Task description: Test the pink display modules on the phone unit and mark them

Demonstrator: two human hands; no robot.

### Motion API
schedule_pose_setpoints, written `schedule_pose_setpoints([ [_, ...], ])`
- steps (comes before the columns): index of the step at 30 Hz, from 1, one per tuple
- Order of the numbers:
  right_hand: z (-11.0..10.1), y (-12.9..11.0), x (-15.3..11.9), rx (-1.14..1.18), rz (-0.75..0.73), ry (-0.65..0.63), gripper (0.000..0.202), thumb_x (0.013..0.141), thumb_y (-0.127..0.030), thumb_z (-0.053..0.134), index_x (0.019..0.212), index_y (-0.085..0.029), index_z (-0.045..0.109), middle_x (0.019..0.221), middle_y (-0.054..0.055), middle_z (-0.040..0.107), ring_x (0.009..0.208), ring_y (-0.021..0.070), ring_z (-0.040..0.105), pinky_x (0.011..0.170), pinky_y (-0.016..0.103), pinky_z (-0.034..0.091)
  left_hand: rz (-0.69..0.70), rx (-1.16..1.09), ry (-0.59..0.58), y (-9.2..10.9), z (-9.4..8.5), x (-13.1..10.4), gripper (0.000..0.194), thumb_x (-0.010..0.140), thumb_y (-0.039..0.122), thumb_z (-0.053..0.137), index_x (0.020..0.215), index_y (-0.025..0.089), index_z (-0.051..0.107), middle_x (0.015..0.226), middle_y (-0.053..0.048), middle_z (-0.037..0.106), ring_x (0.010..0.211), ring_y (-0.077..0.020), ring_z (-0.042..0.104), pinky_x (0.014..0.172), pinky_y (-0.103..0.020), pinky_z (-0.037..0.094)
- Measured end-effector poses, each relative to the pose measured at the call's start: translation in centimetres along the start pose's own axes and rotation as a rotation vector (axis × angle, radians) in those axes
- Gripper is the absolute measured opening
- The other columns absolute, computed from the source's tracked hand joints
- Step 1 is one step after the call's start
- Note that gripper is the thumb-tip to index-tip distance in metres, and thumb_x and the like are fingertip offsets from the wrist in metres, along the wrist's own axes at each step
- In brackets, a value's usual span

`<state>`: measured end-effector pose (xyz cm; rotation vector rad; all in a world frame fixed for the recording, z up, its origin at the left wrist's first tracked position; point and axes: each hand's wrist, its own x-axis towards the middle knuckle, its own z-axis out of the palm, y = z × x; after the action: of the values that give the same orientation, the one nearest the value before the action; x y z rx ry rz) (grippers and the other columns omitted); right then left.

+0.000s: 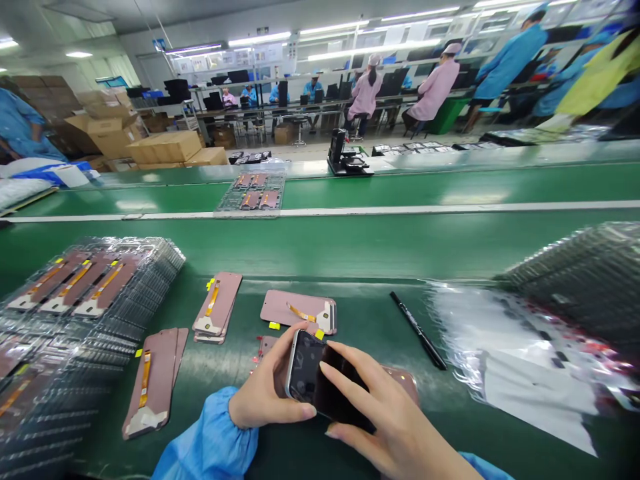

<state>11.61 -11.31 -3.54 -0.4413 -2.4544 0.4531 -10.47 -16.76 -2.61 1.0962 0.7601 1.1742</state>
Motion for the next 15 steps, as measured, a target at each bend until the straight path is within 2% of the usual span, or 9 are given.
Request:
schedule_pose_setpoints([
  [15,-0.31,-0.35,0.22,0.024,0.010,0.008,0.052,0.094,-0.029,0.057,0.141,-0.013,0.043,0.145,0.022,0.036,0.133,0.0337,0.036,0.101,0.052,0.046,-0.013,0.044,-0.044,0.04,-0.58,-0.20,0.089,0.071,0.029,0.082,0.146,0.038,0.035,0.149,-0.008,0.044,0.138,-0.0321,0.039,0.116,-0.047,0.026],
])
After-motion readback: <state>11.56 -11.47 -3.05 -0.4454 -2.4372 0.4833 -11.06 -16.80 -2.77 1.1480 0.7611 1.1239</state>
